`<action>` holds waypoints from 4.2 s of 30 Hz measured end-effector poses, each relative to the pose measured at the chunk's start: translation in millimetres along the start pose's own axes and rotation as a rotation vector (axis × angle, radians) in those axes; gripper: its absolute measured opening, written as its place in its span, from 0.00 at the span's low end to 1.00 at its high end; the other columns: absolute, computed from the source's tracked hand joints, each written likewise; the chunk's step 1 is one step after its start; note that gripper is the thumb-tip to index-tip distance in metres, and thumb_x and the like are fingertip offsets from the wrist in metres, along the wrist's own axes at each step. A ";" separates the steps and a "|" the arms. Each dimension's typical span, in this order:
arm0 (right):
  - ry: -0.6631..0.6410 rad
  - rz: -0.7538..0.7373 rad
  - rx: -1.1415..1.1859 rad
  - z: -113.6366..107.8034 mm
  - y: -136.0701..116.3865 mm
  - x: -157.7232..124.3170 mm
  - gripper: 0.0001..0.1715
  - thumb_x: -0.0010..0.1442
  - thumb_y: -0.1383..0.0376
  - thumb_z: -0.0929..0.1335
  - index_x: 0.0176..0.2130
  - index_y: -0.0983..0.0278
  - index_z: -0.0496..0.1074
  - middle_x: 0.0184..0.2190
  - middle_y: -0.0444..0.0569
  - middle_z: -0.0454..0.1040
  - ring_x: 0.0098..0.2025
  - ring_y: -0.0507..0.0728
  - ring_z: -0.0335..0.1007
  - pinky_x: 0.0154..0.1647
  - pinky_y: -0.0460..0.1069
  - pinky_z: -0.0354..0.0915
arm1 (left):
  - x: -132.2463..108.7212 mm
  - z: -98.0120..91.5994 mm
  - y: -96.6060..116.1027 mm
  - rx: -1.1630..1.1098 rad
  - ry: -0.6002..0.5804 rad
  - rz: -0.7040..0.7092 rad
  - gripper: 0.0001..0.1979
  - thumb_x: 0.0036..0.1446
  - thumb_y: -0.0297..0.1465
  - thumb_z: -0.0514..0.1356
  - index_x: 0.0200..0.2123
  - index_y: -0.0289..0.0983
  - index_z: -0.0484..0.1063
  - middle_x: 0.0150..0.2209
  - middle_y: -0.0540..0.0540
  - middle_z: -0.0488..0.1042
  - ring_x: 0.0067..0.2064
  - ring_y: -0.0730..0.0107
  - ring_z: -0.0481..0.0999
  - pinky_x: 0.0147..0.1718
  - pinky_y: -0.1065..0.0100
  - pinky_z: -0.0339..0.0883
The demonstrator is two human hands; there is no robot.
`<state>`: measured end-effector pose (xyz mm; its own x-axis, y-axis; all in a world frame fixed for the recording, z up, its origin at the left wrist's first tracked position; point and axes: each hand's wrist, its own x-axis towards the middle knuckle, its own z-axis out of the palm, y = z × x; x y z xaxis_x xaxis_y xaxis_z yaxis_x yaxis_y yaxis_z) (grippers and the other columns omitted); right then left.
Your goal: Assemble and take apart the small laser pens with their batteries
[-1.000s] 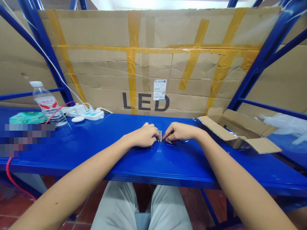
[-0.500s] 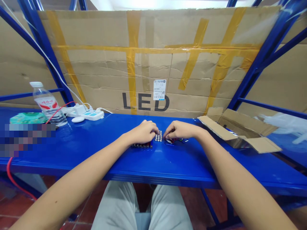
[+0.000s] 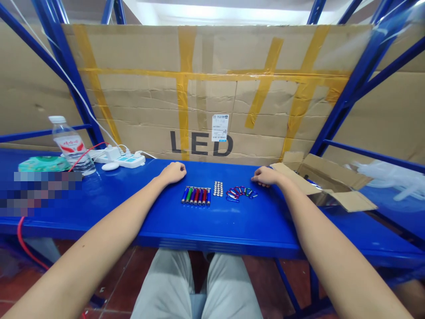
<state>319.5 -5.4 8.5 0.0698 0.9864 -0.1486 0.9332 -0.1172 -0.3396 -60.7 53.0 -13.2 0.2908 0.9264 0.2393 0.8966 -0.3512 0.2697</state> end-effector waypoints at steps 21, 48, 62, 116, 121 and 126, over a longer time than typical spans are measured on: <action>-0.012 -0.014 0.034 0.9 -0.9 -1.5 0.11 0.57 0.62 0.69 0.27 0.66 0.68 0.21 0.45 0.69 0.19 0.49 0.63 0.21 0.45 0.61 | 1.9 2.9 2.2 0.048 -0.072 -0.005 0.07 0.52 0.31 0.56 0.34 0.40 0.73 0.40 0.44 0.79 0.42 0.60 0.76 0.42 0.66 0.67; 0.030 -0.999 0.094 45.8 -115.1 -60.9 0.13 0.57 0.71 0.68 0.38 0.63 0.82 0.36 0.49 0.80 0.38 0.55 0.74 0.43 0.48 0.64 | -30.7 -1.3 81.0 -0.252 -0.138 0.501 0.08 0.51 0.33 0.61 0.28 0.38 0.80 0.31 0.47 0.77 0.37 0.66 0.73 0.38 0.68 0.64; -0.129 -0.995 0.065 41.2 -111.8 -63.2 0.12 0.56 0.70 0.68 0.37 0.62 0.82 0.36 0.47 0.80 0.38 0.54 0.74 0.43 0.47 0.65 | -24.8 -0.8 80.5 -0.186 -0.126 0.433 0.09 0.51 0.30 0.59 0.29 0.38 0.81 0.32 0.46 0.80 0.36 0.65 0.75 0.34 0.68 0.64; 0.314 -0.548 0.166 18.1 -59.5 -25.1 0.09 0.55 0.68 0.68 0.38 0.64 0.76 0.35 0.50 0.79 0.34 0.56 0.72 0.36 0.49 0.64 | 15.3 9.1 64.8 -0.023 -0.134 0.492 0.16 0.56 0.24 0.54 0.42 0.36 0.80 0.45 0.43 0.80 0.46 0.64 0.77 0.46 0.68 0.66; 0.341 -0.615 0.205 21.8 -66.6 -28.6 0.09 0.57 0.69 0.67 0.39 0.62 0.76 0.39 0.50 0.79 0.39 0.57 0.73 0.40 0.51 0.64 | 15.0 10.6 69.2 -0.001 -0.208 0.415 0.10 0.54 0.26 0.58 0.35 0.36 0.80 0.37 0.43 0.81 0.40 0.64 0.78 0.40 0.68 0.67; 0.317 -0.667 0.249 31.1 -74.9 -30.5 0.09 0.58 0.70 0.66 0.39 0.63 0.74 0.40 0.50 0.79 0.40 0.57 0.72 0.42 0.52 0.64 | 11.9 10.7 68.8 0.016 -0.184 0.343 0.05 0.51 0.24 0.60 0.31 0.36 0.76 0.34 0.44 0.80 0.36 0.66 0.77 0.35 0.70 0.65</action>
<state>236.5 -30.3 9.6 -0.3461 0.8388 0.4203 0.7093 0.5272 -0.4679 8.0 41.3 -1.8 0.6281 0.7653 0.1408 0.7419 -0.6436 0.1880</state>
